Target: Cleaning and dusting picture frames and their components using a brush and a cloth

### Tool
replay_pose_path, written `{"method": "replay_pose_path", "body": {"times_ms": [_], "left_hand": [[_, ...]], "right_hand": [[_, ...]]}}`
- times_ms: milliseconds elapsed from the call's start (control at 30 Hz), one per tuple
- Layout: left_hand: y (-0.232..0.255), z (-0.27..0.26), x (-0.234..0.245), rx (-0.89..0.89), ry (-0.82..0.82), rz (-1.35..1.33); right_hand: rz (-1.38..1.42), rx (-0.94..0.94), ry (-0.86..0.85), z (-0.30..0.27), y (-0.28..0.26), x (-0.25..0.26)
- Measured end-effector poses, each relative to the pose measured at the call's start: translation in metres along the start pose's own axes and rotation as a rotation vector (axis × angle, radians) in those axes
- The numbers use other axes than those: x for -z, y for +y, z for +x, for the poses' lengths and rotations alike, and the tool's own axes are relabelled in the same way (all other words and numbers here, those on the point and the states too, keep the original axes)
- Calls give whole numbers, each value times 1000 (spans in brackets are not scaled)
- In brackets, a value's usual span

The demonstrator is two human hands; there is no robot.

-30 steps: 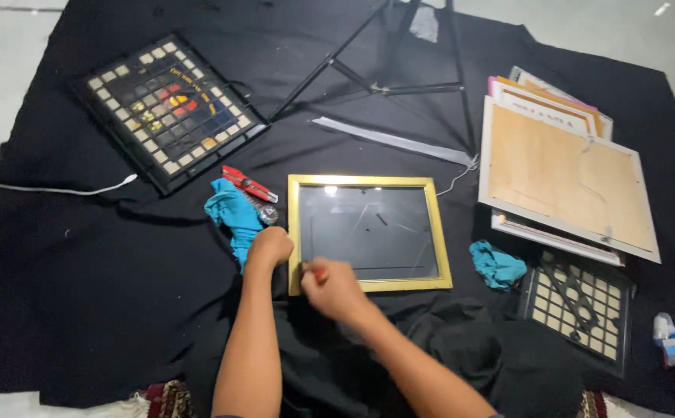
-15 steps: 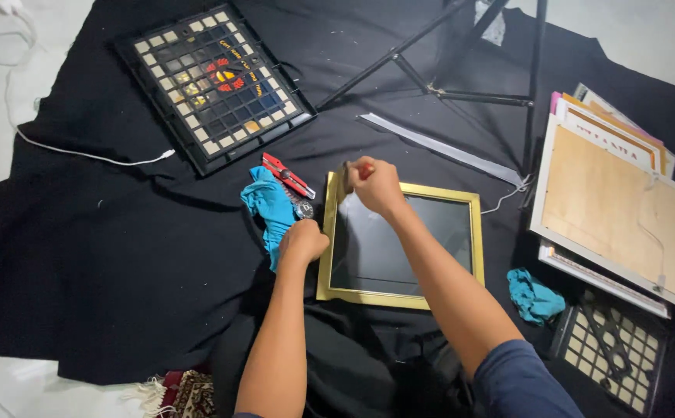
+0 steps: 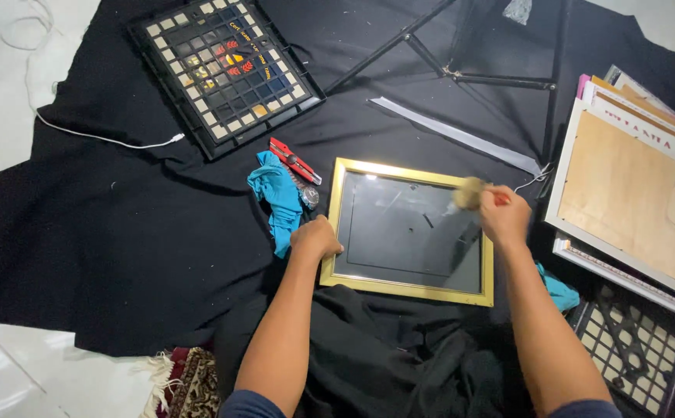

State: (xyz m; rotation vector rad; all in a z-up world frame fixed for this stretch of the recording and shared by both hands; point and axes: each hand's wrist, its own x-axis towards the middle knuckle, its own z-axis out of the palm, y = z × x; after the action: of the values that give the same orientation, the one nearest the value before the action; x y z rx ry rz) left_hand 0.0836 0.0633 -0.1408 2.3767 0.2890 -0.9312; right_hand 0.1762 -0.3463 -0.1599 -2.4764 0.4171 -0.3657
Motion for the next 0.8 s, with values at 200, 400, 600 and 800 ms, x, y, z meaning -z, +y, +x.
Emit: {"method": "replay_pose_path", "body": {"times_ms": [200, 400, 600, 800], "left_hand": [[-2, 22, -3, 49, -55, -26], [6, 10, 5, 9, -74, -46], [8, 4, 12, 42, -78, -77], [-10, 31, -3, 24, -55, -68]], "right_hand": [[-47, 346, -68, -114, -54, 34], [58, 438, -435, -228, -141, 25], [416, 299, -528, -222, -157, 19], [444, -73, -735, -197, -166, 16]]}}
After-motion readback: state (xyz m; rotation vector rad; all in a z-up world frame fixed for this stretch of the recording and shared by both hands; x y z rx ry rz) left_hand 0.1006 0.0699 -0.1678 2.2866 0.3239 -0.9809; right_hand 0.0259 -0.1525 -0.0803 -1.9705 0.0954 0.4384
